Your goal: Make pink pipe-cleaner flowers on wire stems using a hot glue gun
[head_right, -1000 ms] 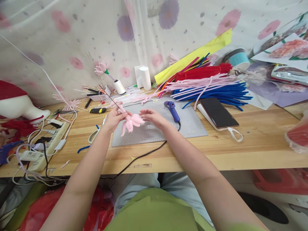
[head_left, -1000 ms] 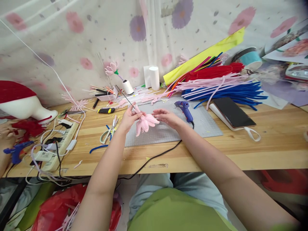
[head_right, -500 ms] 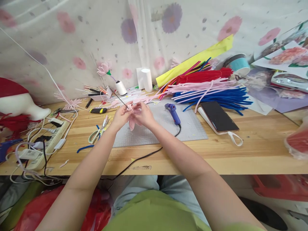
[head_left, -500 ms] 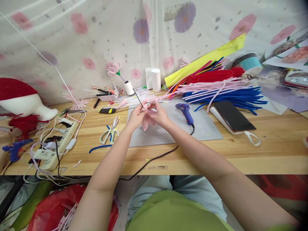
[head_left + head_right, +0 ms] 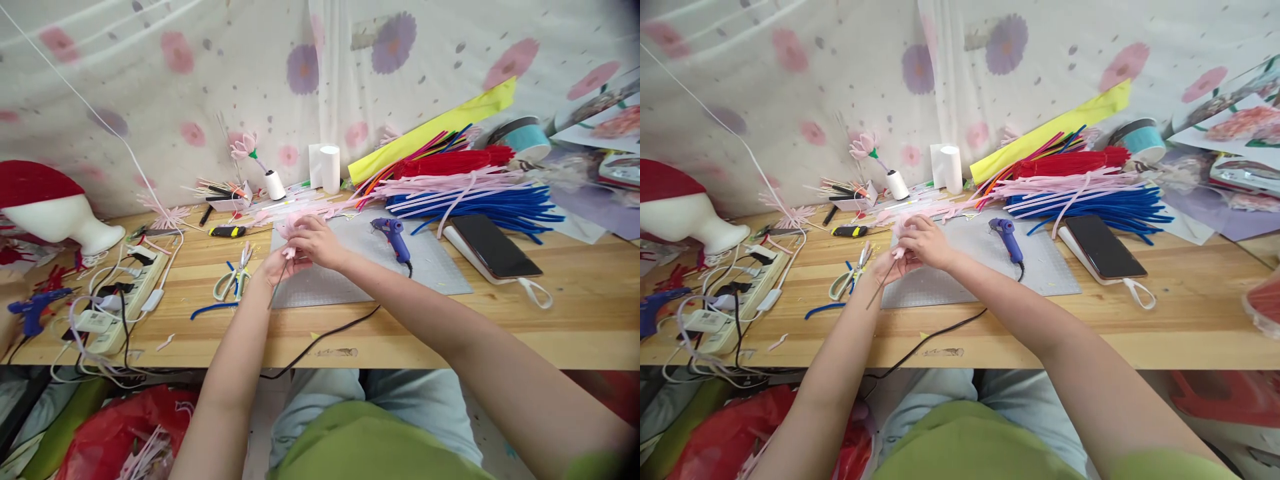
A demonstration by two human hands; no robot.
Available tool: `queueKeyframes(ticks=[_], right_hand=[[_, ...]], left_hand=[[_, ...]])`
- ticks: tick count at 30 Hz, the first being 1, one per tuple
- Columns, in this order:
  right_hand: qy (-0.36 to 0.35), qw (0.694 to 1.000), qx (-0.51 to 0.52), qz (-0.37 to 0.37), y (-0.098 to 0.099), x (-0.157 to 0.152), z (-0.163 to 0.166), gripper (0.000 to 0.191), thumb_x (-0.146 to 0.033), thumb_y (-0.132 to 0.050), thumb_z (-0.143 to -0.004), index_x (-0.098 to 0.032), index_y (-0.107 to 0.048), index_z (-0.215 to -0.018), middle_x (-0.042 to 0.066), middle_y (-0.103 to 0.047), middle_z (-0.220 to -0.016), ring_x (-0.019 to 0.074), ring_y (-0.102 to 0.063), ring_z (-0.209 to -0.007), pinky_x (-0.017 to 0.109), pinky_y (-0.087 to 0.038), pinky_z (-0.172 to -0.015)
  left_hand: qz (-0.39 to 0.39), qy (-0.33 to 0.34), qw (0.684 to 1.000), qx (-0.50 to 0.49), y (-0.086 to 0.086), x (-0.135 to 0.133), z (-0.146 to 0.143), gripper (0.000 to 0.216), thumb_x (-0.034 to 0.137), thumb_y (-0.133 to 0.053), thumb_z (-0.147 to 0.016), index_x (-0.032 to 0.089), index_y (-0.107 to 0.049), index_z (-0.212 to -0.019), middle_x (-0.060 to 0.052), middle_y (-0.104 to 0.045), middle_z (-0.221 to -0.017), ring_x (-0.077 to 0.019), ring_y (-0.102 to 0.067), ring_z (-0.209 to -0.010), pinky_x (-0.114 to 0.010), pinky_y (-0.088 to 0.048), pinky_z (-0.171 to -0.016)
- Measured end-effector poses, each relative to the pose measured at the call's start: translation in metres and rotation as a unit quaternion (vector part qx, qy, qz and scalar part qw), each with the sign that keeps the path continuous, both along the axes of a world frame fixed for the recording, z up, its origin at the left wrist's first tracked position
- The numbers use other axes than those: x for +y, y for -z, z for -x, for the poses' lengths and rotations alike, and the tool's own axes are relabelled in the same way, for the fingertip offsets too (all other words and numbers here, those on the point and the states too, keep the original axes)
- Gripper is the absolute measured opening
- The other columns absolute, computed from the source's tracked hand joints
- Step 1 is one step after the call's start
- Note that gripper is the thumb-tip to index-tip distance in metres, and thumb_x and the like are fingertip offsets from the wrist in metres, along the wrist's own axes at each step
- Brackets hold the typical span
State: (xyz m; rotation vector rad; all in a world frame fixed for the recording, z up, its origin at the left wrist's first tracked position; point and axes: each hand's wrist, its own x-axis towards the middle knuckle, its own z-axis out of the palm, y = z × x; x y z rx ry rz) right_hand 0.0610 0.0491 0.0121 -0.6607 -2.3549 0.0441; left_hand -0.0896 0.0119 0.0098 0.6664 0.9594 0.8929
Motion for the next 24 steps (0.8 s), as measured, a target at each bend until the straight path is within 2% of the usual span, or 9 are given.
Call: queueKeyframes(ticks=[3,7,9,12,15,18,21,24], right_hand=[[-0.027,0.999,-0.012,-0.029,0.001,-0.001,0.005,0.022,-0.028,-0.048,-0.087,-0.029,-0.069,-0.094,0.001,-0.059,-0.120,0.0243,-0.034,-0.121,0.044,-0.026,-0.100],[-0.040,0.999,-0.004,-0.026,0.011,-0.007,0.009,0.030,-0.017,-0.044,-0.086,-0.028,-0.067,-0.101,0.002,-0.056,-0.125,0.0231,-0.037,-0.120,0.042,-0.032,-0.097],[-0.005,0.999,0.035,-0.006,0.021,-0.009,0.007,0.036,-0.011,-0.042,-0.082,-0.025,-0.065,-0.105,0.004,-0.057,-0.123,0.0221,-0.042,-0.114,0.042,-0.035,-0.096],[0.114,0.985,0.114,0.066,0.037,-0.002,-0.002,0.038,-0.007,-0.038,-0.080,-0.020,-0.064,-0.105,0.008,-0.063,-0.109,0.0214,-0.050,-0.102,0.040,-0.039,-0.091],[0.235,0.944,0.135,0.189,0.047,0.017,-0.014,0.032,-0.014,-0.041,-0.081,-0.017,-0.062,-0.105,0.009,-0.065,-0.099,0.0213,-0.056,-0.092,0.036,-0.043,-0.085],[0.312,0.896,0.100,0.299,0.050,0.041,-0.021,0.037,-0.022,-0.047,-0.081,-0.015,-0.056,-0.116,0.011,-0.064,-0.097,0.0233,-0.057,-0.089,0.037,-0.044,-0.081],[0.337,0.893,0.016,0.298,0.051,0.060,-0.019,0.049,-0.025,-0.056,-0.077,-0.018,-0.052,-0.125,0.015,-0.060,-0.108,0.0281,-0.055,-0.099,0.040,-0.042,-0.085],[0.334,0.903,-0.041,0.267,0.054,0.070,-0.013,0.040,-0.026,-0.057,-0.077,-0.018,-0.060,-0.115,0.017,-0.058,-0.113,0.0301,-0.052,-0.106,0.041,-0.040,-0.089]], left_hand=[[-0.009,-0.050,0.997,-0.060,0.007,-0.002,0.001,0.015,0.020,-0.049,-0.084,0.015,-0.063,-0.082,-0.005,-0.067,-0.076,-0.0132,-0.064,-0.071,-0.029,-0.054,-0.070],[-0.071,-0.182,0.973,-0.122,0.015,0.002,0.013,0.011,0.014,-0.051,-0.084,0.017,-0.062,-0.084,-0.001,-0.067,-0.080,-0.0075,-0.064,-0.075,-0.018,-0.052,-0.069],[-0.086,-0.242,0.960,-0.112,0.019,0.005,0.021,0.008,0.015,-0.055,-0.083,0.016,-0.062,-0.082,-0.001,-0.068,-0.078,-0.0075,-0.064,-0.074,-0.018,-0.052,-0.068],[-0.077,-0.306,0.945,-0.081,0.024,0.008,0.030,0.005,0.017,-0.059,-0.081,0.015,-0.062,-0.077,0.000,-0.066,-0.072,-0.0067,-0.063,-0.066,-0.019,-0.052,-0.064],[-0.078,-0.314,0.943,-0.073,0.028,0.009,0.031,0.004,0.019,-0.062,-0.079,0.015,-0.063,-0.077,0.002,-0.065,-0.068,-0.0058,-0.062,-0.062,-0.019,-0.052,-0.063],[-0.083,-0.287,0.951,-0.082,0.030,0.008,0.025,0.005,0.019,-0.065,-0.075,0.014,-0.064,-0.077,0.003,-0.063,-0.063,-0.0048,-0.059,-0.057,-0.020,-0.052,-0.063],[-0.073,-0.253,0.962,-0.076,0.032,0.006,0.020,0.008,0.018,-0.069,-0.072,0.013,-0.064,-0.074,0.003,-0.060,-0.060,-0.0047,-0.057,-0.054,-0.019,-0.051,-0.060],[-0.057,-0.249,0.965,-0.067,0.034,0.005,0.019,0.008,0.016,-0.069,-0.071,0.012,-0.062,-0.072,0.003,-0.059,-0.060,-0.0050,-0.056,-0.053,-0.020,-0.050,-0.058]])
